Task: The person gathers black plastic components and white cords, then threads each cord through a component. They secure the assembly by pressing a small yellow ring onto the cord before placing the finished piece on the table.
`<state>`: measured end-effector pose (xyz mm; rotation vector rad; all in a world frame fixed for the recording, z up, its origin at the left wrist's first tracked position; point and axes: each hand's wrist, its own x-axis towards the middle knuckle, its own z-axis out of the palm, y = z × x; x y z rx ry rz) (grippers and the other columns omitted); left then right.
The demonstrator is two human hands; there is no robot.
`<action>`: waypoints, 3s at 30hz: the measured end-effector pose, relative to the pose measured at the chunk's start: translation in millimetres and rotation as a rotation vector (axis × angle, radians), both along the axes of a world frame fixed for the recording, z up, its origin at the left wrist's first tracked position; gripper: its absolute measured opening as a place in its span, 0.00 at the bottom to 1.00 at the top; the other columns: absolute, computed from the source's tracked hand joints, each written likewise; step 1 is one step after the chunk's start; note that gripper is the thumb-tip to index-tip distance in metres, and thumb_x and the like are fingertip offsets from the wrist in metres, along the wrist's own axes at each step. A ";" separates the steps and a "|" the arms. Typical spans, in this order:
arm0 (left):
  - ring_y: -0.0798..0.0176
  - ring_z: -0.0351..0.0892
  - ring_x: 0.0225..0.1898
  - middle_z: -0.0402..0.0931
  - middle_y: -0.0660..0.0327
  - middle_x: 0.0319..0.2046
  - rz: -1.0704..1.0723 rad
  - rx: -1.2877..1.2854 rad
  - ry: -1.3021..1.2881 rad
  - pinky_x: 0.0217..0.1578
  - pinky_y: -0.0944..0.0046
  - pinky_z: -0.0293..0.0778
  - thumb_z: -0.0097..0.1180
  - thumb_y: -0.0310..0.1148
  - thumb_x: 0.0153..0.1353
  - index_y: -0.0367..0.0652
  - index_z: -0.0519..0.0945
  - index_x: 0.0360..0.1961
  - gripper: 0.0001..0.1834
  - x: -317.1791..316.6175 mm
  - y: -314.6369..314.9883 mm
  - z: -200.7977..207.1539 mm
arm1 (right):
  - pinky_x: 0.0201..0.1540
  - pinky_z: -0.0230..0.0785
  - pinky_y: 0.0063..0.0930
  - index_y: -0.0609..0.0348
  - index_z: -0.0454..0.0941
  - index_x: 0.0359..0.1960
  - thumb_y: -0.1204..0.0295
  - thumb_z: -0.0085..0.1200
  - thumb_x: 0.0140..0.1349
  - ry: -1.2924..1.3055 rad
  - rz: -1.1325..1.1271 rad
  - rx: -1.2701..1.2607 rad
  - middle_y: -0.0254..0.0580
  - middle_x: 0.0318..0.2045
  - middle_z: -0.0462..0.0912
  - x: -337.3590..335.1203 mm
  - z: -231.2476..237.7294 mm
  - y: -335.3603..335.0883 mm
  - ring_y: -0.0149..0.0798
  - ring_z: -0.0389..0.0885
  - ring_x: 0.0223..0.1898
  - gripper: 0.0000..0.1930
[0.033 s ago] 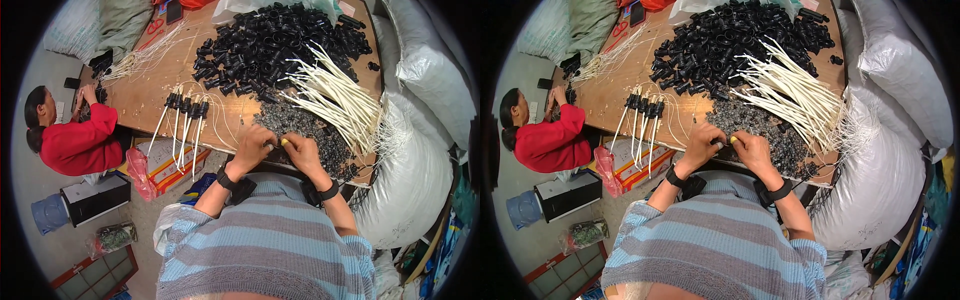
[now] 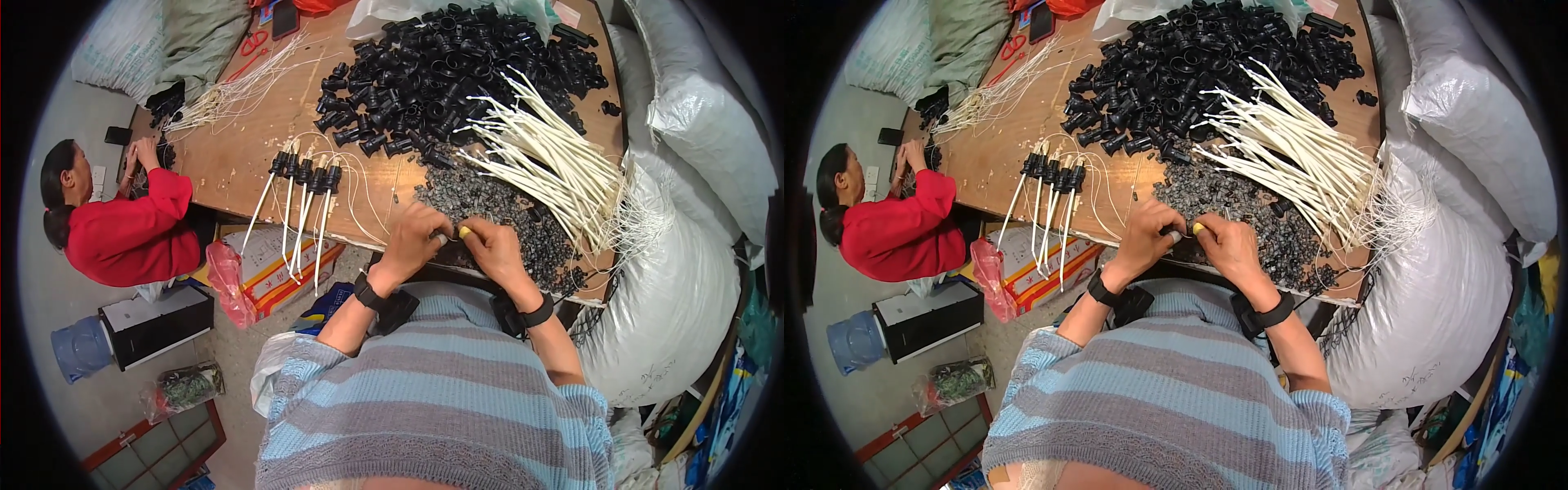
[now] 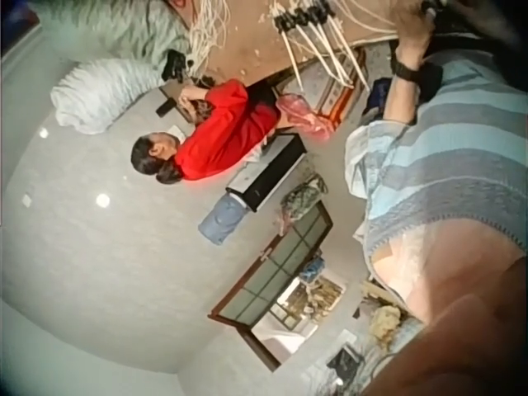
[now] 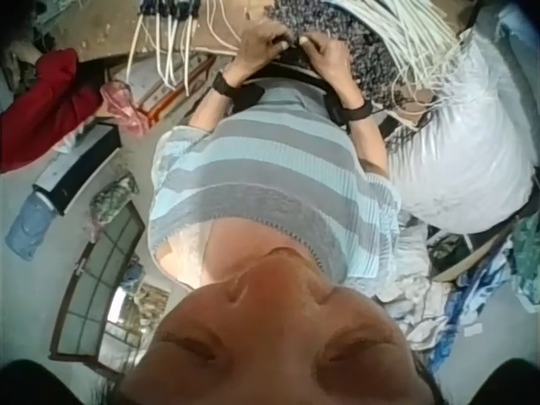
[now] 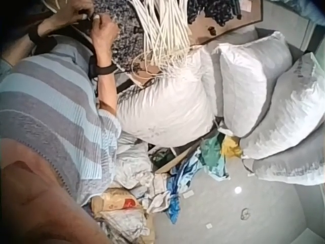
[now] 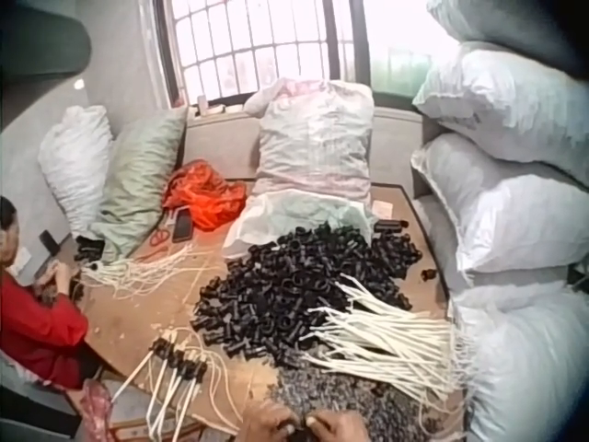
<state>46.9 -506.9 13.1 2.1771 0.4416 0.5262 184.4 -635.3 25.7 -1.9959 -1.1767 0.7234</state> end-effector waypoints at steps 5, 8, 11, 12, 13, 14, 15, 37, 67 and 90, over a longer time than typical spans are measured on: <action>0.54 0.74 0.35 0.76 0.60 0.26 0.037 0.094 -0.179 0.35 0.59 0.70 0.61 0.19 0.41 0.42 0.78 0.27 0.10 0.2 1.3 5.0 | 0.27 0.69 0.28 0.61 0.82 0.42 0.77 0.55 0.59 0.197 0.122 0.109 0.45 0.23 0.81 0.1 5.3 1.0 0.34 0.78 0.22 0.10; 0.55 0.76 0.35 0.77 0.62 0.29 -0.063 0.170 -0.246 0.36 0.61 0.72 0.63 0.18 0.42 0.43 0.79 0.29 0.12 -0.7 2.7 8.9 | 0.26 0.68 0.27 0.62 0.82 0.40 0.77 0.54 0.59 0.134 0.157 0.072 0.45 0.21 0.80 0.6 7.8 2.3 0.32 0.78 0.21 0.09; 0.48 0.77 0.35 0.77 0.55 0.32 0.267 -0.055 -0.052 0.36 0.56 0.72 0.63 0.19 0.42 0.40 0.79 0.32 0.13 -5.0 6.2 8.6 | 0.24 0.64 0.24 0.63 0.81 0.36 0.77 0.54 0.58 0.119 -0.019 0.119 0.40 0.19 0.77 -4.2 8.0 1.6 0.27 0.74 0.20 0.07; 0.48 0.77 0.35 0.77 0.55 0.32 0.268 -0.051 -0.050 0.36 0.56 0.72 0.63 0.19 0.42 0.40 0.79 0.32 0.13 -7.6 14.0 8.5 | 0.24 0.64 0.24 0.63 0.81 0.36 0.77 0.54 0.58 0.122 -0.018 0.122 0.40 0.19 0.77 -2.6 6.3 1.4 0.27 0.74 0.20 0.07; 0.48 0.77 0.35 0.77 0.54 0.32 0.390 0.027 0.036 0.36 0.55 0.73 0.62 0.18 0.42 0.39 0.79 0.33 0.13 -9.6 26.8 6.6 | 0.24 0.62 0.23 0.64 0.81 0.35 0.76 0.54 0.58 0.163 -0.089 0.108 0.37 0.18 0.76 0.3 2.7 0.3 0.25 0.71 0.20 0.06; 0.47 0.78 0.35 0.77 0.52 0.32 0.512 0.104 0.122 0.36 0.55 0.73 0.62 0.18 0.43 0.39 0.79 0.33 0.13 -11.9 35.2 3.9 | 0.23 0.60 0.21 0.65 0.81 0.33 0.76 0.55 0.58 0.203 -0.159 0.091 0.33 0.17 0.75 1.9 0.1 -1.5 0.23 0.68 0.19 0.05; 0.47 0.78 0.35 0.77 0.52 0.32 0.517 0.108 0.123 0.36 0.55 0.73 0.62 0.18 0.43 0.39 0.79 0.33 0.13 -14.5 39.9 -2.0 | 0.23 0.57 0.20 0.66 0.80 0.33 0.76 0.55 0.58 0.224 -0.158 0.098 0.29 0.17 0.71 2.7 -1.2 -0.6 0.20 0.64 0.20 0.05; 0.70 0.80 0.33 0.79 0.62 0.32 0.278 -0.253 -0.200 0.37 0.72 0.76 0.58 0.15 0.51 0.38 0.78 0.37 0.12 30.0 -14.4 8.8 | 0.20 0.50 0.15 0.64 0.81 0.36 0.76 0.56 0.61 0.708 -0.211 0.210 0.19 0.18 0.71 2.4 -9.2 12.7 0.14 0.61 0.20 0.05; 0.52 0.79 0.37 0.79 0.55 0.33 -0.056 -0.085 -0.098 0.40 0.61 0.75 0.60 0.19 0.43 0.40 0.78 0.45 0.23 23.0 -0.6 38.7 | 0.20 0.52 0.12 0.65 0.81 0.41 0.79 0.57 0.60 1.117 -0.232 0.347 0.24 0.21 0.78 15.7 -3.4 1.9 0.16 0.63 0.17 0.08; 0.52 0.77 0.28 0.71 0.60 0.25 -0.189 0.379 0.142 0.29 0.55 0.73 0.61 0.26 0.41 0.47 0.79 0.38 0.18 7.9 -3.6 24.3 | 0.18 0.51 0.26 0.63 0.80 0.26 0.74 0.64 0.49 0.518 0.166 -0.178 0.29 0.11 0.65 30.4 18.0 10.3 0.22 0.62 0.16 0.06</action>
